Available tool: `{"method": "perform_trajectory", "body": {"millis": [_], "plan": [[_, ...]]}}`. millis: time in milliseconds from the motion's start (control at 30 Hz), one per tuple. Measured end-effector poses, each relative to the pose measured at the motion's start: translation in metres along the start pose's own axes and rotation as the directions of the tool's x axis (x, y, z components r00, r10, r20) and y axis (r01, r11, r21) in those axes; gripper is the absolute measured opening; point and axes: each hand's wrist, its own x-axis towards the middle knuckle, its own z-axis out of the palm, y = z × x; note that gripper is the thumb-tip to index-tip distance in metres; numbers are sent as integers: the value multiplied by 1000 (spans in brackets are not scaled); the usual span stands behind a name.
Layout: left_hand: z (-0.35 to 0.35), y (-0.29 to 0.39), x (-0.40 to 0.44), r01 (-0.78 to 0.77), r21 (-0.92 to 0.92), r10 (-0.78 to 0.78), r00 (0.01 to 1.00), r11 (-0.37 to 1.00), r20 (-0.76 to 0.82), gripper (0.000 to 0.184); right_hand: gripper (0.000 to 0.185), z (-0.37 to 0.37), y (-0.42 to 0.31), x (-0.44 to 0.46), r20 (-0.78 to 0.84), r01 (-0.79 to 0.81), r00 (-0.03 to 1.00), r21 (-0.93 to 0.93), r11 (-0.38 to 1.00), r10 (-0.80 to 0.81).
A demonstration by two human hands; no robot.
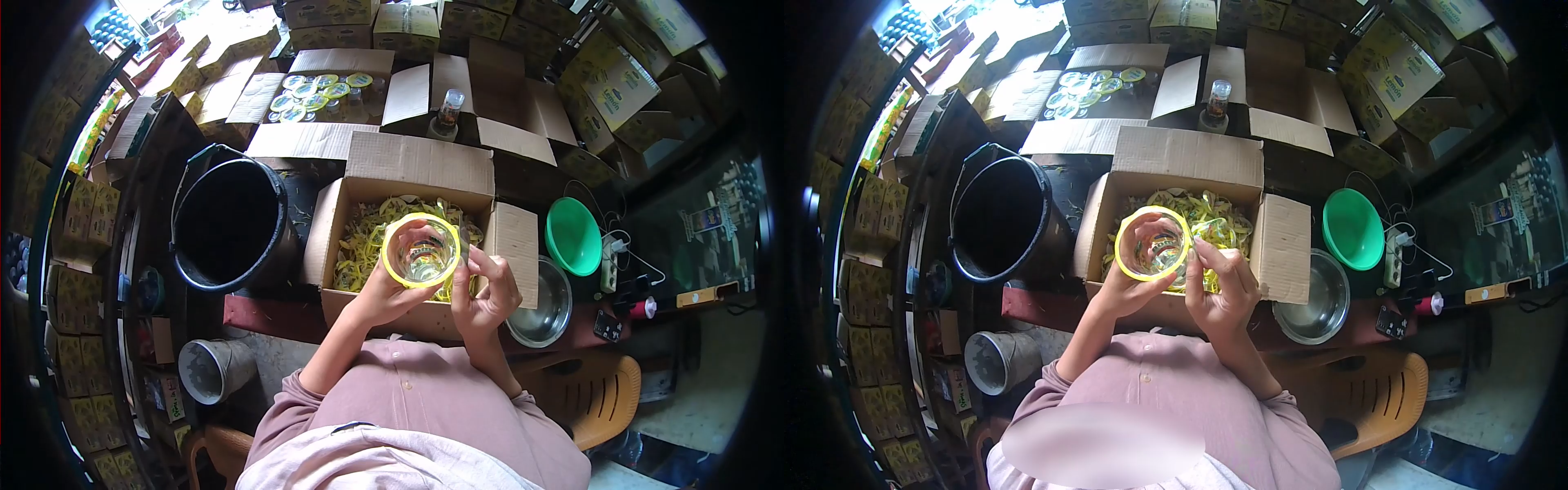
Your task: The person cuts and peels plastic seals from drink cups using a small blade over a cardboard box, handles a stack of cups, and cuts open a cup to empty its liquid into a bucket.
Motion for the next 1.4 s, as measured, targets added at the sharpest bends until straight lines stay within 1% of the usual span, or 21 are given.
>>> {"method": "perform_trajectory", "body": {"millis": [167, 233, 267, 333, 433, 533, 633, 733, 767, 833, 867, 967, 1067, 1133, 1233, 1333, 1400], "plan": [[-3, -10, -5, 18, 15, -19, 995, 1000, 95, 73, 25, 0, 1, 7, -10, -5, 1000, -26, 1000, 4], [-5, -10, -4, -4, 39, -1, 992, 999, 126, 74, 26, -1, 6, 6, 9, -63, 998, 53, 997, 63], [-5, -9, -3, 16, 10, -17, 993, 1000, 116, 73, 27, -1, 8, 5, 21, -92, 996, 92, 991, 91], [-4, -6, -2, 53, -50, -48, 994, 997, 99, 73, 27, 1, 9, 6, 1, -71, 997, 87, 994, 71], [-4, -2, 1, 64, -67, -57, 994, 996, 95, 73, 26, 2, 6, 5, -18, -63, 998, 85, 994, 65], [-4, -5, 1, 90, -164, -81, 995, 982, 62, 73, 25, 1, 2, 4, -18, -50, 999, 77, 996, 52], [-6, -4, 0, 90, -155, -81, 995, 984, 60, 72, 24, 0, 2, 4, -8, -14, 1000, 40, 999, 14], [-11, -7, -1, 74, -76, -66, 992, 994, 104, 72, 24, 1, 3, 5, -10, 45, 999, -16, 999, -45], [-12, -6, -1, 49, -29, -45, 991, 998, 126, 71, 25, 1, 3, 5, -12, 67, 998, -36, 997, -67], [-14, -3, -1, -6, 66, -5, 985, 998, 171, 70, 25, 2, 5, 8, -6, 66, 998, -20, 998, -66], [-13, -3, -1, 8, 39, -15, 986, 999, 166, 70, 25, 1, 5, 8, -3, 65, 998, -11, 998, -65], [-11, -3, -2, 45, -32, -40, 989, 998, 140, 70, 26, -2, 9, 9, 60, -42, 998, 116, 992, 35], [-7, -8, -2, 81, -77, -75, 994, 994, 85, 70, 26, -2, 7, 9, 44, -48, 998, 115, 992, 43], [-4, -10, -1, 117, -104, -115, 993, 988, 33, 71, 26, -3, 7, 7, 34, 1, 999, 95, 996, -4], [-7, -10, -2, 119, -82, -116, 992, 989, 42, 72, 26, -2, 7, 6, 26, 34, 999, 85, 996, -36], [-10, -8, -2, 23, 70, -31, 993, 997, 118, 72, 26, -4, 6, 7, 39, 26, 999, 57, 998, -28], [-10, -9, -3, 65, 24, -67, 991, 998, 116, 71, 27, -3, 6, 7, 50, 11, 999, 63, 998, -14]]}}
